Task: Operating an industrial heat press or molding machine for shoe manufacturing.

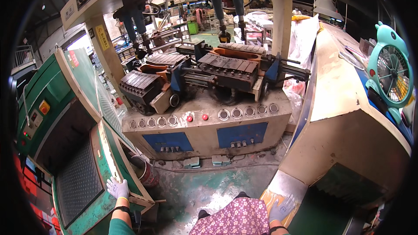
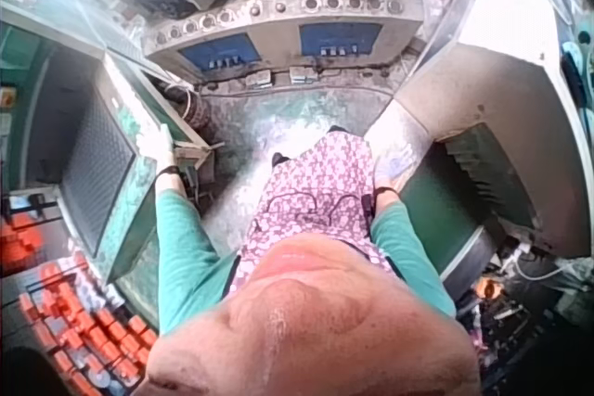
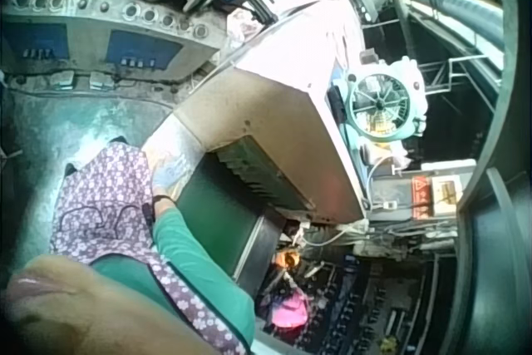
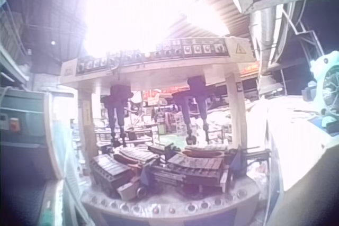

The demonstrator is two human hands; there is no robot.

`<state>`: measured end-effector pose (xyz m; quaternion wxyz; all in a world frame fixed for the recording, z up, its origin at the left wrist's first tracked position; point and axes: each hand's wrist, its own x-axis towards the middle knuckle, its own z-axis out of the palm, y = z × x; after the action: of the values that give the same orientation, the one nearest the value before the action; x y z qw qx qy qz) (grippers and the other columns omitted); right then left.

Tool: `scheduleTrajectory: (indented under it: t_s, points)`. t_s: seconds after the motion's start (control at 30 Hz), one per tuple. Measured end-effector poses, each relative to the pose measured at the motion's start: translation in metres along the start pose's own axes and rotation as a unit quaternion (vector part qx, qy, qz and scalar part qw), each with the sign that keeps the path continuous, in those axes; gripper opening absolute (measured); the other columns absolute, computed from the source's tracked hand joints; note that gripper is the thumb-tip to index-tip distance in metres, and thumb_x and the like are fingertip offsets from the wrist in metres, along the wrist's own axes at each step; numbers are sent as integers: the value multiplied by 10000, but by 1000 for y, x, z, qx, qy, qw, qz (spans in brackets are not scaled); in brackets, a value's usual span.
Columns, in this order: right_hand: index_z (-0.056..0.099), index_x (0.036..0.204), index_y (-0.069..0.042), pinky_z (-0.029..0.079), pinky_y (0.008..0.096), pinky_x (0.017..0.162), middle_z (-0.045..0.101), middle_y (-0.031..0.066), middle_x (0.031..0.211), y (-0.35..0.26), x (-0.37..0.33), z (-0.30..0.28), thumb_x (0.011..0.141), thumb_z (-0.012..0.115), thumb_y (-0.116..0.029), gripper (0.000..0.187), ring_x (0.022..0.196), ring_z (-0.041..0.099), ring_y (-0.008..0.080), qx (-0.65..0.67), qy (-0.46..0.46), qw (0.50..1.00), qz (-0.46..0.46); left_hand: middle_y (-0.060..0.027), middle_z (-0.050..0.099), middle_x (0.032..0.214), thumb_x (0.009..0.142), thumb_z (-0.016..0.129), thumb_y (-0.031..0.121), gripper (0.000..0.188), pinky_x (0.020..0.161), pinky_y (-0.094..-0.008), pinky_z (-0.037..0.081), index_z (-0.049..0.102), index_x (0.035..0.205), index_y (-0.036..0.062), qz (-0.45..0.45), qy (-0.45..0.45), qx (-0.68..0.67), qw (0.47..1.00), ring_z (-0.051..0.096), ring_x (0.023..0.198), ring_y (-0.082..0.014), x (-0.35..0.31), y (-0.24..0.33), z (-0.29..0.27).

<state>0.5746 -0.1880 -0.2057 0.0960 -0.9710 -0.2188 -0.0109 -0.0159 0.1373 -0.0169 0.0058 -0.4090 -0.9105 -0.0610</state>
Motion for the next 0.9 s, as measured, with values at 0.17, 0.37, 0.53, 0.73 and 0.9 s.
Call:
scheduleTrajectory:
  t_s: [0.17, 0.37, 0.53, 0.73, 0.9]
  points:
    - [315, 1581, 9, 118, 484, 1283, 297, 174, 1661, 2, 1, 3, 989, 507, -403, 746, 1555, 223, 331, 4, 9, 1000, -2, -158, 227, 1699, 877, 655, 482, 903, 1274, -485, 146, 293, 1616, 110, -2, -10, -2, 1000, 193, 1574, -326, -2, 5, -4]
    - [316, 1581, 11, 117, 489, 1281, 299, 180, 1661, -1, 2, -2, 986, 497, -417, 755, 1550, 234, 336, -13, -8, 1000, -1, -149, 227, 1701, 882, 653, 490, 902, 1274, -485, 146, 289, 1618, 116, -7, -7, 1, 1000, 192, 1575, -324, 0, -1, 0]
    - [302, 1589, 6, 112, 490, 1281, 298, 181, 1661, -1, 2, -2, 982, 493, -426, 769, 1550, 235, 337, -10, -5, 1000, 4, -149, 230, 1699, 882, 653, 492, 896, 1273, -486, 151, 295, 1616, 124, -6, -5, 3, 1000, 200, 1573, -323, 0, 2, -1]
    - [290, 1595, 2, 110, 489, 1281, 290, 179, 1665, 0, 1, 1, 982, 496, -431, 779, 1552, 228, 337, -4, -1, 1000, -1, -149, 241, 1695, 873, 669, 485, 897, 1271, -487, 160, 306, 1610, 124, -8, 1, 3, 1000, 207, 1569, -326, 2, -1, 2]
    - [294, 1592, 6, 116, 490, 1280, 292, 180, 1663, 3, 2, 4, 984, 497, -427, 774, 1551, 231, 335, -7, 8, 1000, -5, -162, 258, 1688, 875, 645, 502, 893, 1263, -494, 179, 317, 1607, 111, 0, 4, 10, 1000, 224, 1564, -327, 1, 1, 1]
